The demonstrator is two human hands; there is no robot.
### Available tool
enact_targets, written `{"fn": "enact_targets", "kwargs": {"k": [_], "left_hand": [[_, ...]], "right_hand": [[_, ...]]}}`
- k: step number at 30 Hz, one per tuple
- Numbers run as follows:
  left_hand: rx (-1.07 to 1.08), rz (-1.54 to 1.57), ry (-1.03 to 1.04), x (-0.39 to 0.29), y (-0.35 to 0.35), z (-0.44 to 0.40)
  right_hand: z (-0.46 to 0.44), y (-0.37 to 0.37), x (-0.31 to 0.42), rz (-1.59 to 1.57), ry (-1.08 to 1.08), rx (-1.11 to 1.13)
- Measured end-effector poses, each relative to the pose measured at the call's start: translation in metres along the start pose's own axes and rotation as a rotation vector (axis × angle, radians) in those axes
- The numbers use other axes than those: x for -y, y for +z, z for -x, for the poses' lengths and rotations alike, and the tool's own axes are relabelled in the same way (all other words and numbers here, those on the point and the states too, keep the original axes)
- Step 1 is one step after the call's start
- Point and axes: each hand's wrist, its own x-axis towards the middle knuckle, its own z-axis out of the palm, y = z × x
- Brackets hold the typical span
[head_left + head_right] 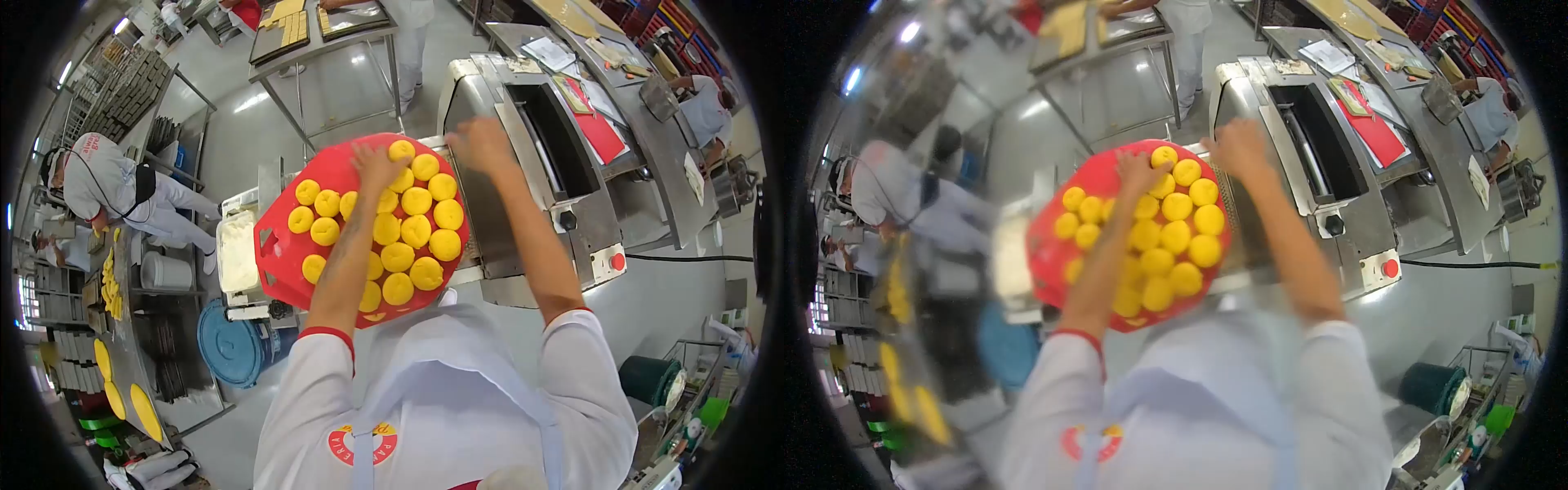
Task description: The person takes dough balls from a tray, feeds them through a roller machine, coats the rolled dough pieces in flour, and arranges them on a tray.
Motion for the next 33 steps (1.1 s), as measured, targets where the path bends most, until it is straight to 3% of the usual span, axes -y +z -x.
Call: {"fn": "enact_targets", "kwargs": {"k": [2,3,5,6,8,10,12,14,17,19,21,23,24,25,27,29,30,33], "left_hand": [[0.315,0.516,0.021,-0.006,-0.003,-0.019],[0.239,0.831,-0.041,0.004,-0.005,-0.024],[0.071,1.448,-0.189,0.029,-0.003,-0.024],[0.124,1.806,-0.229,0.030,-0.047,-0.016],[0.248,2.158,-0.268,0.058,-0.070,-0.019],[0.441,1.783,-0.404,0.108,-0.042,-0.046],[0.515,1.227,-0.187,0.079,-0.025,-0.063],[0.405,0.474,0.278,0.040,-0.041,-0.035],[0.491,0.214,0.502,0.046,0.004,-0.023],[0.606,0.166,0.421,0.032,-0.010,-0.032],[0.642,0.156,0.330,0.017,-0.028,-0.032],[0.586,0.184,0.243,0.005,-0.042,-0.036],[0.401,0.238,0.433,-0.002,-0.042,-0.047],[0.329,0.334,0.366,-0.026,-0.066,-0.041],[0.309,0.626,0.147,-0.104,-0.125,-0.028],[0.286,0.953,0.279,-0.170,-0.148,-0.021],[0.281,1.121,0.395,-0.199,-0.154,-0.017],[0.290,1.283,0.214,-0.235,-0.159,-0.010]], "right_hand": [[-0.015,0.094,0.012,-0.012,0.111,0.009],[-0.021,0.108,0.022,-0.141,0.123,0.156],[-0.020,0.134,0.037,-0.129,0.089,-0.041],[-0.019,0.128,0.040,-0.260,0.063,0.027],[-0.012,0.093,0.040,-0.525,0.032,0.150],[-0.005,0.079,0.041,-0.712,0.106,-0.169],[0.015,0.019,0.038,-0.958,0.217,-0.412],[0.021,-0.039,0.006,-0.853,0.165,-0.840],[0.029,-0.115,-0.050,-0.600,0.202,-1.225],[0.021,-0.121,-0.092,-0.477,0.140,-1.234],[0.012,-0.089,-0.135,-0.401,0.266,-0.614],[0.020,-0.048,-0.154,-0.103,0.202,-0.779],[0.033,-0.049,-0.147,-0.140,0.183,-0.820],[0.048,-0.054,-0.126,-0.518,0.147,-0.671],[0.073,-0.061,-0.073,-0.940,0.005,-0.447],[0.090,-0.093,-0.050,-1.027,-0.204,-0.368],[0.090,-0.102,-0.058,-0.972,-0.182,-0.486],[0.085,-0.125,-0.098,-0.811,-0.078,-0.948]]}}
